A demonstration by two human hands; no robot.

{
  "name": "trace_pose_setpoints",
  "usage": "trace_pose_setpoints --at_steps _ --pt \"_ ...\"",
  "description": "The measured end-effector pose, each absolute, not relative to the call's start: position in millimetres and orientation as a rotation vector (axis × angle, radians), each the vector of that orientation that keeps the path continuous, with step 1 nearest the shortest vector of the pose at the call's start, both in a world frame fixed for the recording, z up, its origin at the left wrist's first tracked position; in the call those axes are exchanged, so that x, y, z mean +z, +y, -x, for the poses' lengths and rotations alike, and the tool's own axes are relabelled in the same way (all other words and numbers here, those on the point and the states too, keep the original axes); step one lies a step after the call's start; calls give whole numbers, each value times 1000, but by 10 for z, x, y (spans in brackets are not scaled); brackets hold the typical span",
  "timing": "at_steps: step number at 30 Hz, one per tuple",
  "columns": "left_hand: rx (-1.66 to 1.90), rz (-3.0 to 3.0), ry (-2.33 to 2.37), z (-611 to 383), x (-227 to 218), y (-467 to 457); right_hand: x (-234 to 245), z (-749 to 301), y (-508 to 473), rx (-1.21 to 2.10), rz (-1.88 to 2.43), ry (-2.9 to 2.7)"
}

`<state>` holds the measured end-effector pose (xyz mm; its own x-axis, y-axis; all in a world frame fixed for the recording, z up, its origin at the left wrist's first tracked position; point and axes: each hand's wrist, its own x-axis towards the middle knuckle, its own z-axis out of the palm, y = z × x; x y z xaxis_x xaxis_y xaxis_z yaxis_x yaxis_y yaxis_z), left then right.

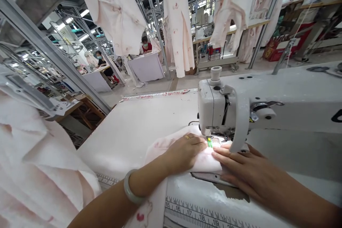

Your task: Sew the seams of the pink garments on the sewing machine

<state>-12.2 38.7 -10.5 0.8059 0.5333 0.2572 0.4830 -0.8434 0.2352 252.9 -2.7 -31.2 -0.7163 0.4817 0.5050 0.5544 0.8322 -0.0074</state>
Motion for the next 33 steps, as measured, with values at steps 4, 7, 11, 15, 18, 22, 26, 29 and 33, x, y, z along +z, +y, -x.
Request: trace_pose_setpoints --at_steps 4,7,11,15,18,22,26,29,33 --pt "447 -2820 835 114 -86 404 -306 -2577 -22 -101 764 -2509" --pt "362 -2801 878 101 -27 379 -253 -2604 -14 -76 756 -2501" --pt "277 -2855 925 98 45 172 -144 -2598 -16 -56 717 -2490" --pt "332 -2837 844 141 -30 -4 -131 -2570 -12 -53 673 -2518" --pt "339 -2819 821 176 -105 98 -199 -2575 9 -124 679 -2503" --pt "292 -2840 760 196 -108 396 -262 -2613 36 -124 719 -2479" --pt "287 -2877 718 205 -55 504 -272 -2636 48 -39 762 -2499" --pt "282 -2890 742 214 -14 447 -272 -2643 56 1 791 -2489" --pt "318 -2899 627 222 13 394 -233 -2627 50 14 768 -2486"
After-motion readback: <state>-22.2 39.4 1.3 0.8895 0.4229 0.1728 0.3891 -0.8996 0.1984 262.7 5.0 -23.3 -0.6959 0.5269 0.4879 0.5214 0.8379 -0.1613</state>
